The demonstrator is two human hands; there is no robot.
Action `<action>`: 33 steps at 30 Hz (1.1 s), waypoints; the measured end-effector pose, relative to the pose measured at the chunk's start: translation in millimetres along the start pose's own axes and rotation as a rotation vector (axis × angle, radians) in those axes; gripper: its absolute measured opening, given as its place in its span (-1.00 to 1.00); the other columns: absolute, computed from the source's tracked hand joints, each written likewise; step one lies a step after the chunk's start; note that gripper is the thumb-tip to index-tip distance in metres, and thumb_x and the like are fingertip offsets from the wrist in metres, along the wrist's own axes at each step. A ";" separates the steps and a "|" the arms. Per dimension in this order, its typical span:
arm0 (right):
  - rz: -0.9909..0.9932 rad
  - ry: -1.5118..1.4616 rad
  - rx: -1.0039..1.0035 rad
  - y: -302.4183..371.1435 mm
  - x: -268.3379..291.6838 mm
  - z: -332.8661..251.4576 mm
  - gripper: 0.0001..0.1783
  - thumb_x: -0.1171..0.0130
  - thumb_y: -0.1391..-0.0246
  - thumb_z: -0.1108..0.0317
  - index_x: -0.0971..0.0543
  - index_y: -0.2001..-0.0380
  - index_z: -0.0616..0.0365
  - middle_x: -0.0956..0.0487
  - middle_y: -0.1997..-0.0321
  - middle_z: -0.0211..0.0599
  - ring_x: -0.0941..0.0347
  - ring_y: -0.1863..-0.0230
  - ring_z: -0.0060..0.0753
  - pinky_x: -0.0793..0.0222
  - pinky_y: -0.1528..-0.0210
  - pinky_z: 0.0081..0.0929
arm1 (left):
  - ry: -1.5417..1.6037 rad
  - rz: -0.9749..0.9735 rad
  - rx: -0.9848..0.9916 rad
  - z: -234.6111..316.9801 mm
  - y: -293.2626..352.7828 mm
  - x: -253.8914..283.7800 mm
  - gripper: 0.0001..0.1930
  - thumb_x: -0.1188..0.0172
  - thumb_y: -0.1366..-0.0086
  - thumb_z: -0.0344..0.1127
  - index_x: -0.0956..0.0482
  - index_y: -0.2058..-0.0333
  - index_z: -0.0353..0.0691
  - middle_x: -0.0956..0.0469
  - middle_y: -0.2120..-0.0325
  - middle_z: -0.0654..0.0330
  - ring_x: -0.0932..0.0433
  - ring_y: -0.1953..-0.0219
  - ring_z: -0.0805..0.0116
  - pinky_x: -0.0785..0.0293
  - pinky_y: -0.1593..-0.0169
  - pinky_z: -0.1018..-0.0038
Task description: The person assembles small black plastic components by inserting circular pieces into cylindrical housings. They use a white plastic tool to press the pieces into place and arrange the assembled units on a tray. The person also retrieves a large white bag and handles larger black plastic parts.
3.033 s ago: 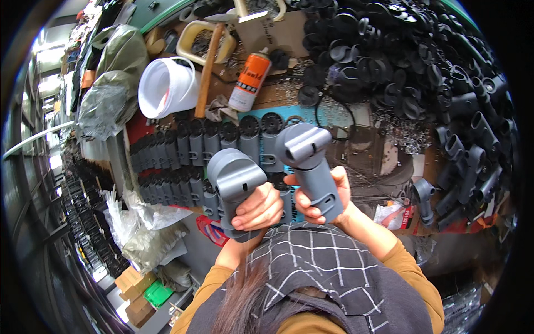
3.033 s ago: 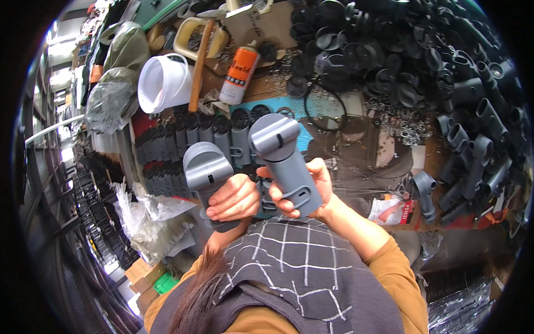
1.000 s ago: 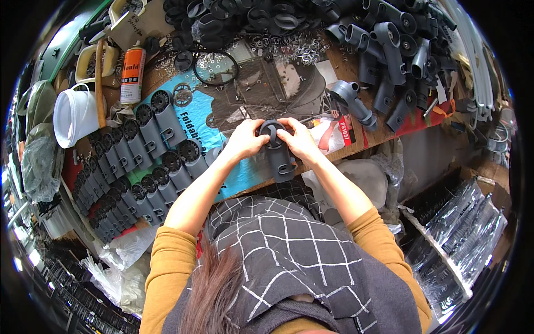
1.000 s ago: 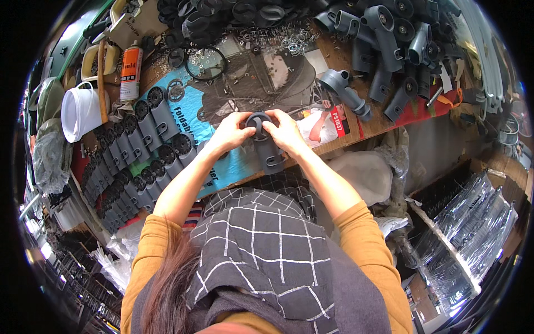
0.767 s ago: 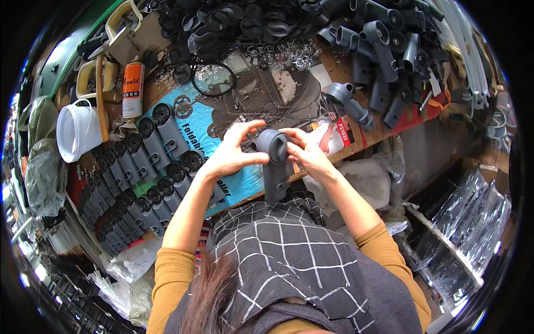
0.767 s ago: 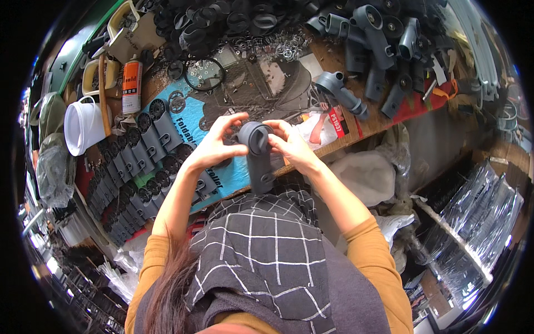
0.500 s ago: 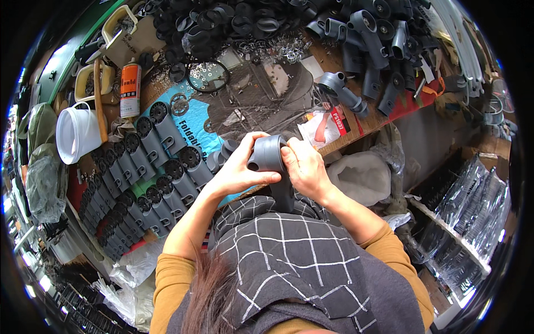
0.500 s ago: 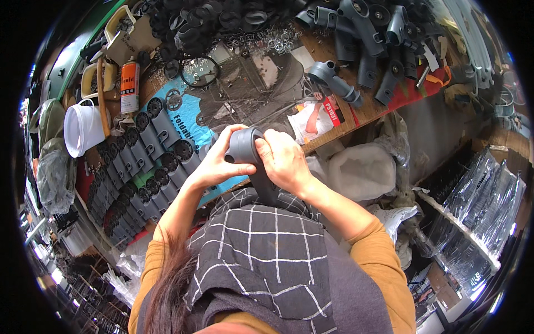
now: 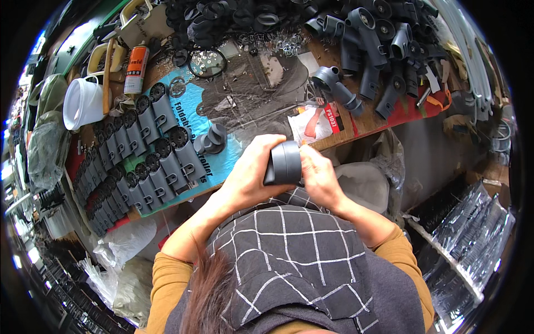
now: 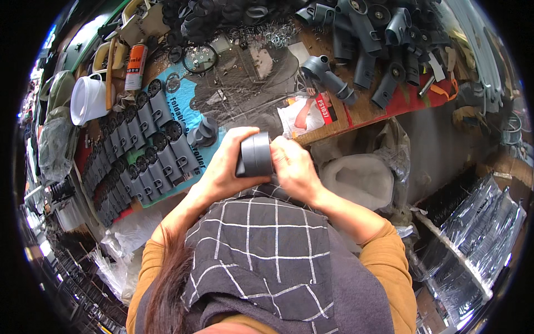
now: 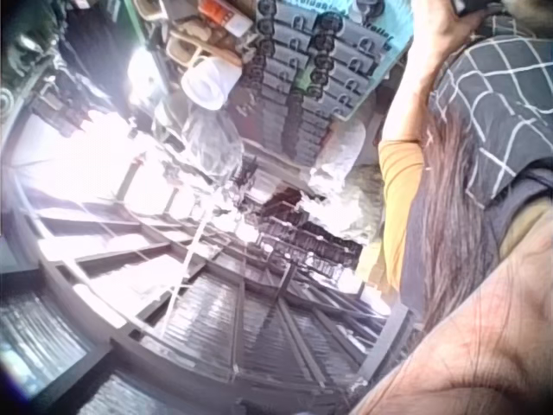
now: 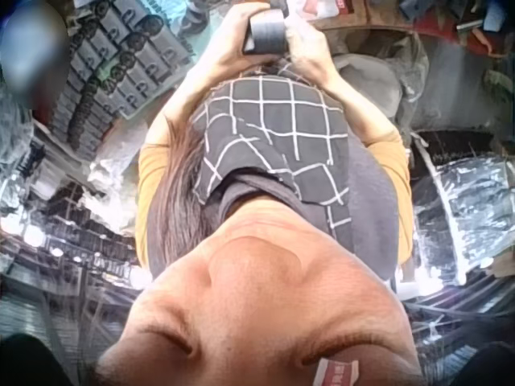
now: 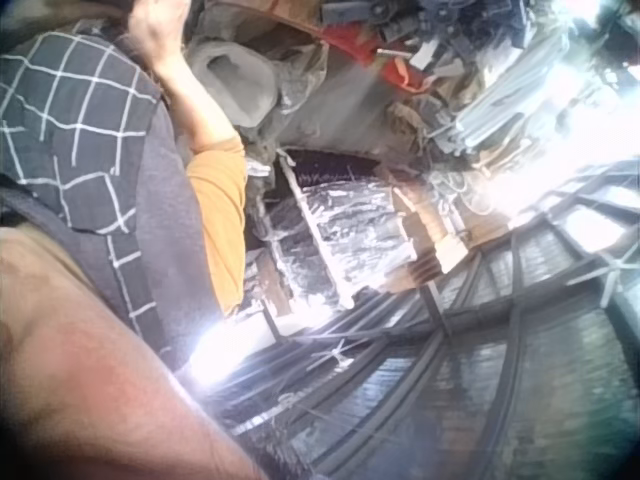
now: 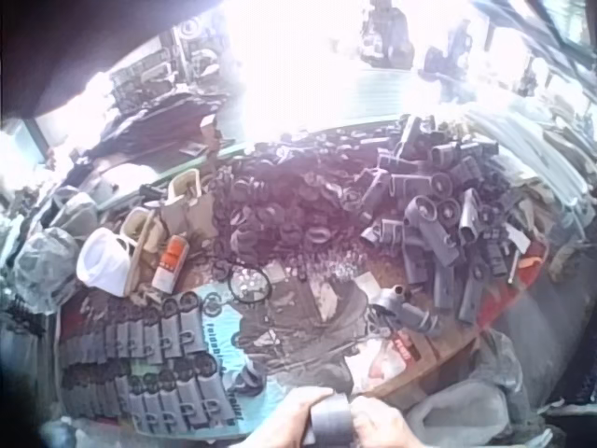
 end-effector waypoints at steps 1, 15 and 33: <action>0.050 -0.032 -0.036 0.4 10.8 5.0 -0.64 0.12 -0.30 0.13 -0.45 0.31 0.25 -0.45 0.42 -0.11 -0.40 0.31 -0.08 -0.30 0.25 -0.26 | 0.055 0.068 0.046 -4.4 -2.9 1.8 -0.14 -0.54 0.19 -0.29 -0.25 -0.10 -0.29 -0.40 0.06 0.02 -0.42 -0.02 0.16 -0.32 -0.11 0.35; -0.151 0.073 -0.148 -3.3 -1.3 35.7 -0.19 -0.22 0.16 0.26 -0.17 -0.20 0.16 -0.43 -0.03 0.08 -0.42 -0.04 0.11 -0.33 -0.07 -0.17 | 1.205 0.566 0.704 -96.5 -10.0 -53.1 -0.51 0.22 -0.43 0.07 -0.54 0.15 -0.20 -0.57 0.38 0.23 -0.48 0.31 0.47 -0.36 0.14 0.46; 0.131 0.264 0.207 -52.7 24.0 20.1 -0.61 -0.17 -0.09 0.10 -0.41 0.26 0.24 -0.41 0.26 -0.03 -0.30 0.17 0.09 -0.21 0.08 -0.08 | 0.959 0.201 0.815 -125.6 -45.7 -59.5 -0.44 0.23 -0.40 0.15 -0.53 0.19 -0.26 -0.59 0.32 0.19 -0.53 0.25 0.38 -0.39 0.07 0.44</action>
Point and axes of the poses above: each hand's wrist, its own y-axis away from the middle knuckle, its own x-axis out of the back of the hand, z = x × y, the point moved 9 cm from there along -y, towards the middle knuckle
